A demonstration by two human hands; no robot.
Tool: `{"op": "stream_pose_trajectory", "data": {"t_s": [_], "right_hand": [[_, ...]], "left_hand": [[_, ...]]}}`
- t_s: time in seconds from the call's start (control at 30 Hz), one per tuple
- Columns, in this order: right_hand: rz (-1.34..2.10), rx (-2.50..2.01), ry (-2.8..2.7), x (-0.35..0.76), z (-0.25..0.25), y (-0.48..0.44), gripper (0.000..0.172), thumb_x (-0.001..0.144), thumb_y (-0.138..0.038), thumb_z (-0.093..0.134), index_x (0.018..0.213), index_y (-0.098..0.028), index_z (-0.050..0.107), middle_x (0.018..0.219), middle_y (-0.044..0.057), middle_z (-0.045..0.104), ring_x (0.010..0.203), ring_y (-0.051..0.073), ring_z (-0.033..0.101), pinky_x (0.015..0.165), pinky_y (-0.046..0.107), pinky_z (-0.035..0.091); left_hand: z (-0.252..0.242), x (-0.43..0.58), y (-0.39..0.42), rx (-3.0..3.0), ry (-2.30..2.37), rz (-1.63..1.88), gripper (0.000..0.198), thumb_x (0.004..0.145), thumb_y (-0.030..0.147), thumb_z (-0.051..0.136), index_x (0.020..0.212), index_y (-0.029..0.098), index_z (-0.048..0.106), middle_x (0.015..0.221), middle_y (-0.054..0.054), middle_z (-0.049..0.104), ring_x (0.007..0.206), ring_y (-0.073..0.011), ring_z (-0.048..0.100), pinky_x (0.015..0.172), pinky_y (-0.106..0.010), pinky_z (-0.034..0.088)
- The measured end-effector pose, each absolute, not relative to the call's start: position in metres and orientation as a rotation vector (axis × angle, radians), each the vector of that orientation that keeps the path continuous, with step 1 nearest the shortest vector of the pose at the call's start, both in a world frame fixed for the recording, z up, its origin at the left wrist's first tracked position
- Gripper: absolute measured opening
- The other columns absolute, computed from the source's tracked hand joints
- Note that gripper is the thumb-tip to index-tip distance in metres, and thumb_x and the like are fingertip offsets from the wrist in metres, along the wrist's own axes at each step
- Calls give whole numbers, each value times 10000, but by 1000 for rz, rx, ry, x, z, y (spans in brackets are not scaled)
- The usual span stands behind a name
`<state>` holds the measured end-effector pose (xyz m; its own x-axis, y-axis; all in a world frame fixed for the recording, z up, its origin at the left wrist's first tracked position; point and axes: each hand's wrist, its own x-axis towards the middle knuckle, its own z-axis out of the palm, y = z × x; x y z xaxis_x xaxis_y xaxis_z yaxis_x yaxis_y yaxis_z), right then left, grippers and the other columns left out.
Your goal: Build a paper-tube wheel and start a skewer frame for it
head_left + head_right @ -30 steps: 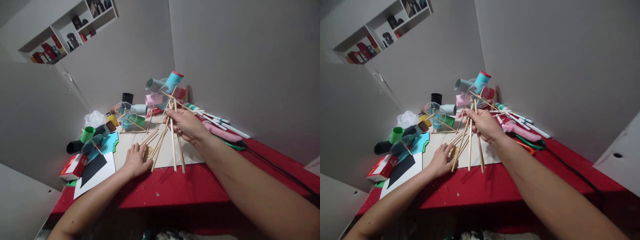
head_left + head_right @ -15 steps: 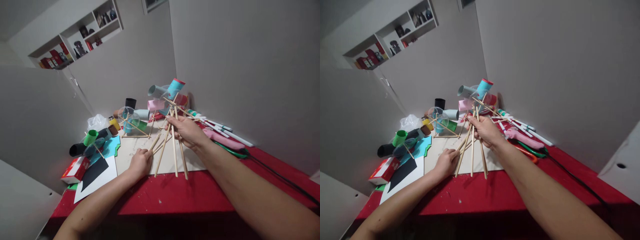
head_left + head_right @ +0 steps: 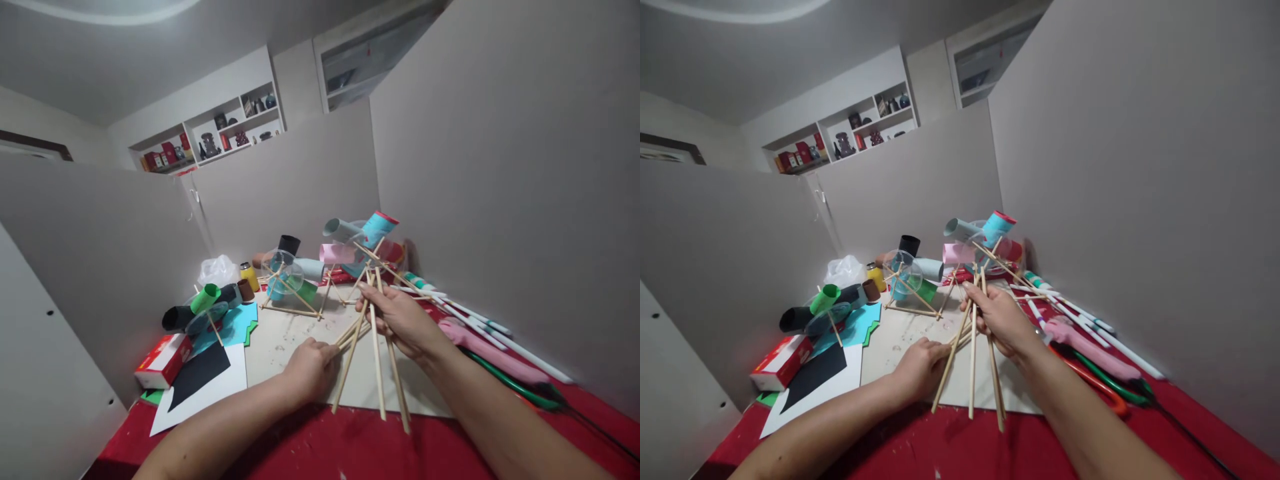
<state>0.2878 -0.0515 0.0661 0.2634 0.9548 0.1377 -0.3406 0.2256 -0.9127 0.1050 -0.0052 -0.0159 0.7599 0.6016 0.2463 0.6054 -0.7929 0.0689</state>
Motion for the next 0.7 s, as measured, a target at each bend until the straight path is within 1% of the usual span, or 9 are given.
{"op": "stream_pose_trajectory", "data": {"t_s": [0.1,0.23,0.37,0.53,0.7], "right_hand": [[1036,-909,-849,289,68,-53,351,725,-407,753,610,-168,523,438,-29,526,278,31,340,247,122,215],[1027,-903,-777,295,73,-54,306,799,-346,705,641,-166,515,514,-12,598,286,23,369,251,108,246],[1035,-859,-738,301,75,-54,289,846,-295,670,643,-156,518,527,-10,609,288,21,390,245,98,240],[1046,-864,-732,300,77,-57,301,842,-301,688,641,-154,521,523,-13,608,282,20,382,241,100,238],[1050,-886,-728,298,79,-58,302,915,-245,590,641,-147,510,516,-17,605,265,12,366,241,96,233]], "left_hand": [[-13,109,-5,-2935,-972,-367,209,929,184,438,959,195,645,855,-55,690,778,-174,598,788,-280,433],[-9,114,2,-2956,-944,-343,229,938,181,418,943,179,647,860,-63,694,804,-189,587,802,-290,429],[-4,124,13,-2950,-900,-316,244,943,187,408,948,168,651,857,-73,693,826,-204,584,794,-297,428],[2,138,24,-2940,-858,-272,278,941,176,385,952,151,662,848,-96,690,814,-213,594,772,-311,436],[2,137,30,-2941,-813,-253,285,934,200,394,993,146,668,787,-99,655,751,-209,586,718,-309,436]]}}
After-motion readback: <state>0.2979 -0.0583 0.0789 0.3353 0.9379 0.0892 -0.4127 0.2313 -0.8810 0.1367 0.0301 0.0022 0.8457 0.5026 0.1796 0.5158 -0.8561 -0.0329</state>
